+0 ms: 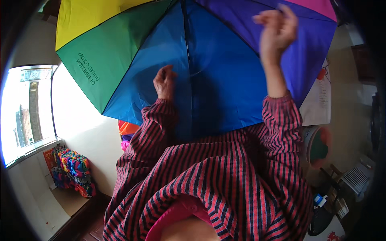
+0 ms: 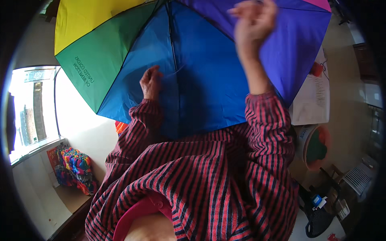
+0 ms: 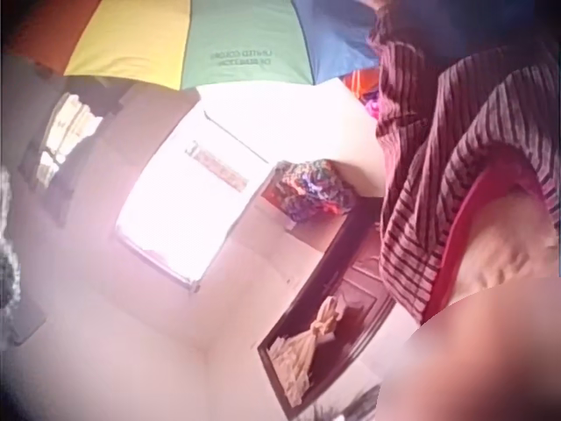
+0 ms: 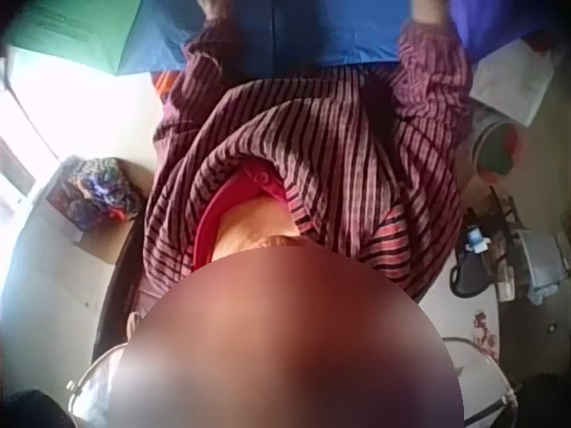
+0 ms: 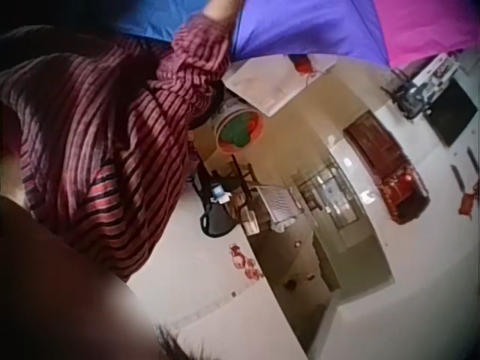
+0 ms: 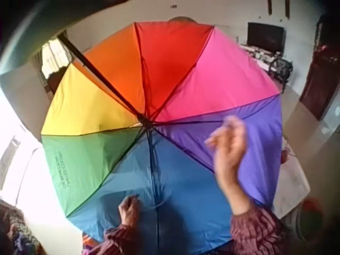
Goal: The recorder is attempting to open and fix the mechanism of a multi-colored umbrella while sitting on the floor.
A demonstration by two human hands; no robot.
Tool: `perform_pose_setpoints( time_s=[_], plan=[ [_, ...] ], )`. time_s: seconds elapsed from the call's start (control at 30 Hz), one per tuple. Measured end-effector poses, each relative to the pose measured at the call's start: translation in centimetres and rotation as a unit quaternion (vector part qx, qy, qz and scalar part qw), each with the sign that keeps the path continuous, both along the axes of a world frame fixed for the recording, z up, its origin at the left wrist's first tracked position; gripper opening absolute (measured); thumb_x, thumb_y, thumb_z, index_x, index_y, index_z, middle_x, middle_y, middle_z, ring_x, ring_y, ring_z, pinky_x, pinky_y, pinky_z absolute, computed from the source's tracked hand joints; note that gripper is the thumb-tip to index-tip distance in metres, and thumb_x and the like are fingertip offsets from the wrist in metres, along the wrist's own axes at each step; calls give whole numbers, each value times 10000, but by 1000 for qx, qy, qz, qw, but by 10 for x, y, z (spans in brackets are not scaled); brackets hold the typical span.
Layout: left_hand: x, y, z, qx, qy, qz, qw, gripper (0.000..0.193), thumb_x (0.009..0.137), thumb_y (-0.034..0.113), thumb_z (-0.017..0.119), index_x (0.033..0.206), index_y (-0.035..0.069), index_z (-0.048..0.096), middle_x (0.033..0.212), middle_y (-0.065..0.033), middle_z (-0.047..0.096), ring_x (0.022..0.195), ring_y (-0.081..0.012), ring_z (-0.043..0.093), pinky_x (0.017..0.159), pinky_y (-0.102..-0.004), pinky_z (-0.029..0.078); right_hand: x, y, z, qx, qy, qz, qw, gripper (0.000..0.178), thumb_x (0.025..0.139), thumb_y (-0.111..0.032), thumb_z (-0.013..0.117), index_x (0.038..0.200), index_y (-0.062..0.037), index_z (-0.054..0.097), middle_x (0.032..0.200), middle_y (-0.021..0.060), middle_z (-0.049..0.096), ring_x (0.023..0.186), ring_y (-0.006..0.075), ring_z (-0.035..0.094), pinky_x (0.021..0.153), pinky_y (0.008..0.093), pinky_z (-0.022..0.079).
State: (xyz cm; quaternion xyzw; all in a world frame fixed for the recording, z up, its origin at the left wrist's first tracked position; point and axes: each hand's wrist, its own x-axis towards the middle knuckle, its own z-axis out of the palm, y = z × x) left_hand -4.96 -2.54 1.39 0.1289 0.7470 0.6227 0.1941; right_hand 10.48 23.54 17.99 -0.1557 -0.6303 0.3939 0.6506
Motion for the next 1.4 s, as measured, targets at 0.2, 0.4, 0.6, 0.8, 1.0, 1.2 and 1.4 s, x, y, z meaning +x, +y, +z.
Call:
perform_pose_setpoints(
  time_s=[0.2,0.4,0.6,0.8,1.0,1.2,1.4],
  plan=[
    [-29,67,46,56,-19,8,998,245,878,154,597,1062,-7,612,873,-76,667,481,-75,453,413,-233,376,-28,20,-66,8,-328,144,934,50,873,-63,535,872,-45,582,747,69,628,640,173,631,559,310,528],
    [-34,110,55,104,-117,12,988,213,863,88,577,1044,-18,609,865,-84,661,485,-96,458,418,-244,383,-109,-19,-108,142,-462,11,875,94,807,-116,536,775,-49,593,806,145,636,699,350,633,614,447,515],
    [-47,120,51,82,-173,5,981,194,846,69,588,1015,-21,619,829,-85,651,510,-110,473,430,-251,394,-128,-28,-125,92,-485,-42,869,75,781,-89,537,780,-55,603,810,166,635,729,367,632,624,479,506],
    [-57,122,48,71,-223,11,972,175,829,72,620,977,-19,634,783,-72,637,522,-103,476,436,-240,398,-119,-32,-129,162,-493,17,855,144,832,-148,502,789,-58,606,847,155,635,705,340,642,600,460,501],
    [-60,125,51,68,-228,21,971,130,818,32,592,926,-29,628,761,-86,622,512,-126,463,424,-261,383,-121,-26,-123,194,-519,56,830,139,817,-139,508,777,-56,613,796,152,638,711,336,644,594,442,506],
    [-61,132,52,32,-235,18,971,70,807,41,611,845,-15,628,675,-65,586,476,-138,451,420,-268,374,-126,-2,-127,245,-486,106,832,120,798,-117,522,797,-58,627,782,154,634,732,342,644,601,438,510],
    [-66,135,39,-21,-151,-13,988,85,814,81,613,803,-3,615,606,-54,539,442,-147,431,402,-272,333,-136,-3,-125,292,-456,150,827,100,797,-93,520,792,-50,609,810,165,621,739,349,637,600,444,508]
  ],
)
